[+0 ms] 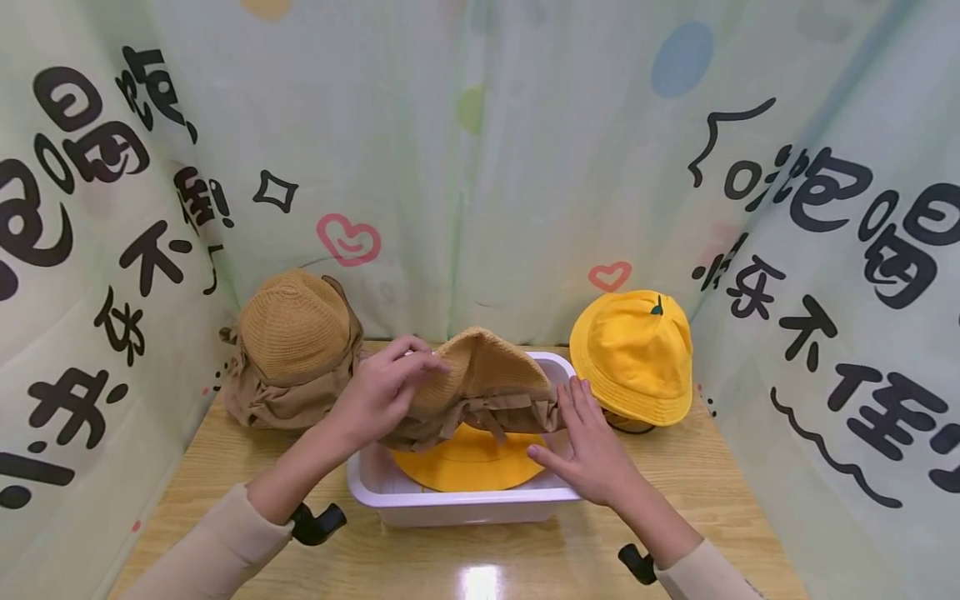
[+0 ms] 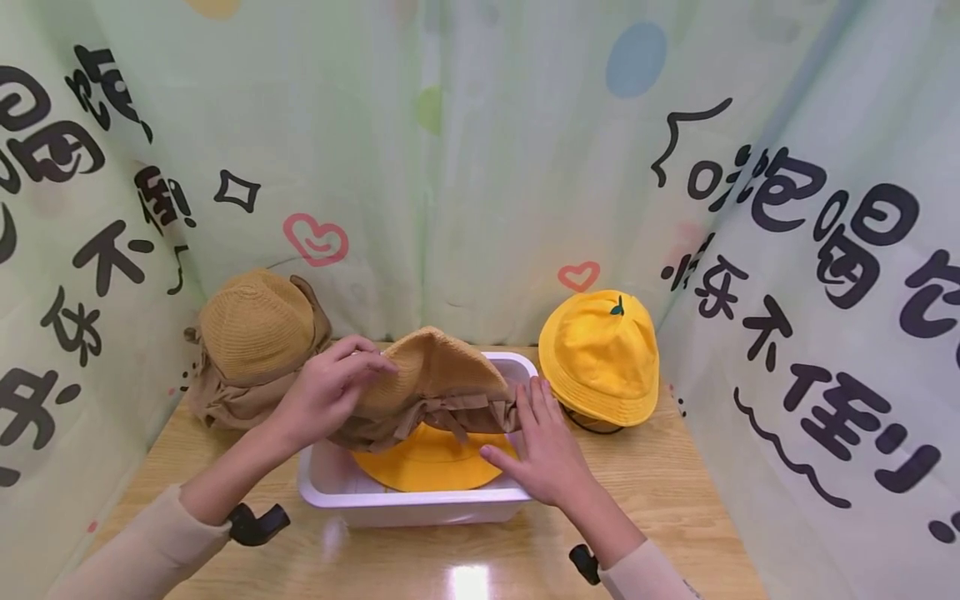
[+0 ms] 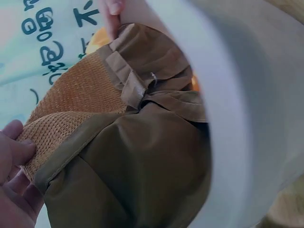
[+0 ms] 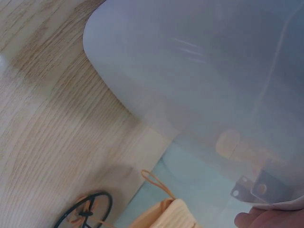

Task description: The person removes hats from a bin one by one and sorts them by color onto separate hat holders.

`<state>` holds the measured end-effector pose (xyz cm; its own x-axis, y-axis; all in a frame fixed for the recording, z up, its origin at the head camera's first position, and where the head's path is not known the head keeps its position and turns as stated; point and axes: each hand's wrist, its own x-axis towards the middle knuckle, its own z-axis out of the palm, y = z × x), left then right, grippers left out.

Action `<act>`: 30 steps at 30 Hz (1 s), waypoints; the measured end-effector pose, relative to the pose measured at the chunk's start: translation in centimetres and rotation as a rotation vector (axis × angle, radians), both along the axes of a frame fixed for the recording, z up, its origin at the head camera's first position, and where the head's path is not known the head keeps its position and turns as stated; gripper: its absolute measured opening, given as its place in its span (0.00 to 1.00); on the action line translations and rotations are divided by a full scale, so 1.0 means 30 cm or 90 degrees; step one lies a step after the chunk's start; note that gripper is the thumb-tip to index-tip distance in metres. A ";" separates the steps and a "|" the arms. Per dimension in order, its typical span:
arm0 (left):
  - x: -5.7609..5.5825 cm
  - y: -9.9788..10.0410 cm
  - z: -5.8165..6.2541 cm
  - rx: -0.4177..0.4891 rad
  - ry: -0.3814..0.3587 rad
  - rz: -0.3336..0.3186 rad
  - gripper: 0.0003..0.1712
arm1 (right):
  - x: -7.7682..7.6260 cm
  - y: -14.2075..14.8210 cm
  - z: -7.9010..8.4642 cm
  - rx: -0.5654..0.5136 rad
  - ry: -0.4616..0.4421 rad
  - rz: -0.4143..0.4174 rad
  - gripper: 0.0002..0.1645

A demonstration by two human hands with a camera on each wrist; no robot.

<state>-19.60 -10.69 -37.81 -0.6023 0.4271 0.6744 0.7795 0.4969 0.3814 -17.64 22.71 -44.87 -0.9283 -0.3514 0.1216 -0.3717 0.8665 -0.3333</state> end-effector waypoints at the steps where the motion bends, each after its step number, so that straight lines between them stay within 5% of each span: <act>1: 0.002 -0.001 0.004 0.000 0.001 0.000 0.18 | 0.000 0.000 -0.001 -0.001 0.001 0.000 0.63; 16: 0.015 -0.027 0.054 0.002 0.005 0.027 0.16 | 0.006 -0.004 -0.008 -0.038 -0.016 -0.011 0.68; 30: 0.023 -0.117 0.132 0.087 0.031 0.100 0.14 | -0.005 0.009 -0.006 -0.031 -0.013 0.002 0.64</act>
